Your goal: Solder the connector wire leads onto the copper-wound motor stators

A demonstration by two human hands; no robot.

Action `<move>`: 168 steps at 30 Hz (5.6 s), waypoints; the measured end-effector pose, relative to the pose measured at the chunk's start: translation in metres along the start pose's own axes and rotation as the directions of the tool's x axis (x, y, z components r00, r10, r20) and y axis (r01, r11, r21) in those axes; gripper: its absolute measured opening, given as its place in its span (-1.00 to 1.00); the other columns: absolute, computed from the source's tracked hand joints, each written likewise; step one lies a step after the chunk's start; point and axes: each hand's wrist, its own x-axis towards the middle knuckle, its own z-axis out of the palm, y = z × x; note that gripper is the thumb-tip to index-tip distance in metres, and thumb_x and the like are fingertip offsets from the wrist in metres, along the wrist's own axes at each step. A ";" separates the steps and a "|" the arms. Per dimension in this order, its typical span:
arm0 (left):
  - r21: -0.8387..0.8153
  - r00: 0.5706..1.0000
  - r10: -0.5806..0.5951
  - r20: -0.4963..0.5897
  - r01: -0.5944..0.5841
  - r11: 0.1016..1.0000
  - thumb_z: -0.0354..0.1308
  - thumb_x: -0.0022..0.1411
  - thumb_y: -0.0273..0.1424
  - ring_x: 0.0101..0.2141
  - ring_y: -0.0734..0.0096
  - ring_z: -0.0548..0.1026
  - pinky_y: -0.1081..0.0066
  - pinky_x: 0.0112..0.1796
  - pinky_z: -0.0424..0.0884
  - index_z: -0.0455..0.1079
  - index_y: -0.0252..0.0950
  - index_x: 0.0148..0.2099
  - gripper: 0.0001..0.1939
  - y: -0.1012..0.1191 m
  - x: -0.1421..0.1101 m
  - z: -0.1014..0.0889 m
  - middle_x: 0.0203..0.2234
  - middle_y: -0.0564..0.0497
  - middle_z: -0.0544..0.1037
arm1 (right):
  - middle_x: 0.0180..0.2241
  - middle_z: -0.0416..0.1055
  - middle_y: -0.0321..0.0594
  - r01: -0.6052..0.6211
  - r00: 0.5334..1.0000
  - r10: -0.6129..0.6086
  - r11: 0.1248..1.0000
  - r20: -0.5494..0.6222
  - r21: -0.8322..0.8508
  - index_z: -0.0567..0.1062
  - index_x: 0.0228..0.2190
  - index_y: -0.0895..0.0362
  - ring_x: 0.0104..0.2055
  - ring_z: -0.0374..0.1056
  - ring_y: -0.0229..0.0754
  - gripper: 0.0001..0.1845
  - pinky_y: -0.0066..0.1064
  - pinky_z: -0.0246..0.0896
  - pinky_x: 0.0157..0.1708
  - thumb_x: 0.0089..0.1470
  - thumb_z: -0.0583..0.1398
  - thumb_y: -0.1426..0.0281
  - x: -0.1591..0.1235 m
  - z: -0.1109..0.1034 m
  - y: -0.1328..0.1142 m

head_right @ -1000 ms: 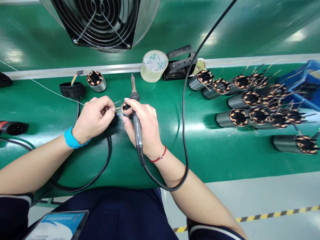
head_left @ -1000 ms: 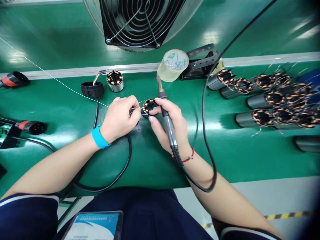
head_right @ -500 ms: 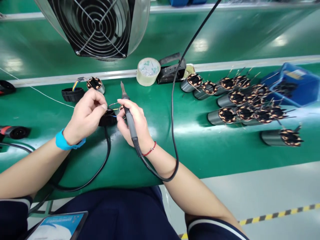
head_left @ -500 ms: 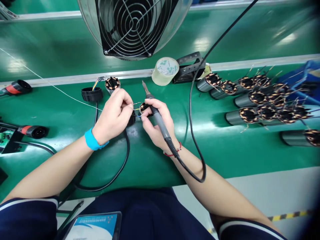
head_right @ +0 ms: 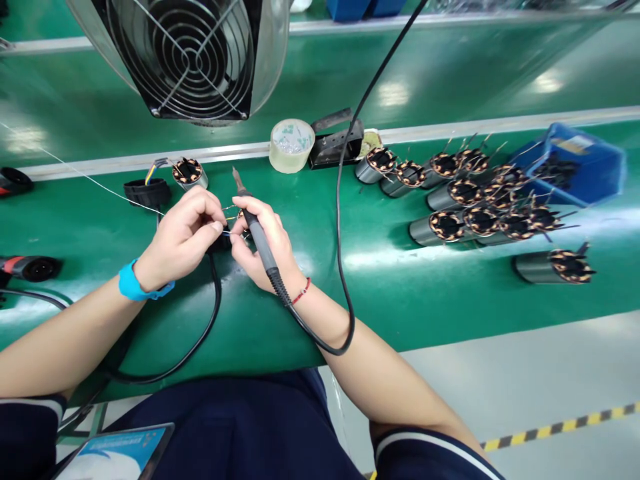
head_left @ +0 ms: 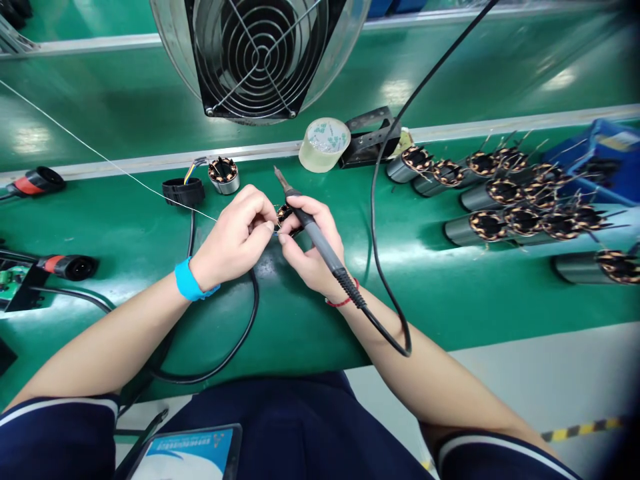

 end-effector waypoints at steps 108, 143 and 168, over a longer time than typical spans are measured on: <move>0.430 0.994 -0.095 0.055 0.062 0.901 0.01 0.23 -0.45 -0.18 0.11 0.41 0.02 -0.14 0.27 0.35 -0.19 -0.41 -0.82 -0.008 0.001 0.009 -0.48 -0.03 0.41 | -0.40 0.48 -0.26 0.014 0.973 -0.052 0.986 -0.226 -0.163 0.46 -0.14 0.01 -0.42 0.44 -0.16 -0.76 -0.23 0.41 -0.43 0.11 0.21 0.36 -0.049 -0.044 -0.017; 0.509 0.967 0.006 -0.256 0.130 0.851 0.02 0.25 -0.44 0.00 0.15 0.36 0.17 -0.08 0.37 0.24 -0.21 0.21 -0.53 0.001 0.009 -0.040 0.07 -0.18 0.32 | -0.57 0.34 -0.38 -0.117 0.868 0.103 0.993 -0.485 0.002 0.46 -0.30 0.08 -0.65 0.26 -0.37 -0.90 -0.49 0.19 -0.67 0.12 0.17 0.34 0.044 -0.100 0.006; 0.587 0.844 -0.419 0.335 0.160 0.793 -0.08 0.29 -0.09 -0.08 -0.04 0.50 0.08 -0.09 0.39 0.05 -0.38 0.29 -0.35 -0.001 0.003 -0.055 -0.09 -0.25 0.52 | -0.53 0.33 -0.30 -0.632 0.563 0.773 0.630 -0.291 0.451 0.22 -0.51 0.08 -0.58 0.33 -0.35 -0.74 -0.56 0.19 -0.71 0.17 0.09 0.27 0.129 -0.177 0.075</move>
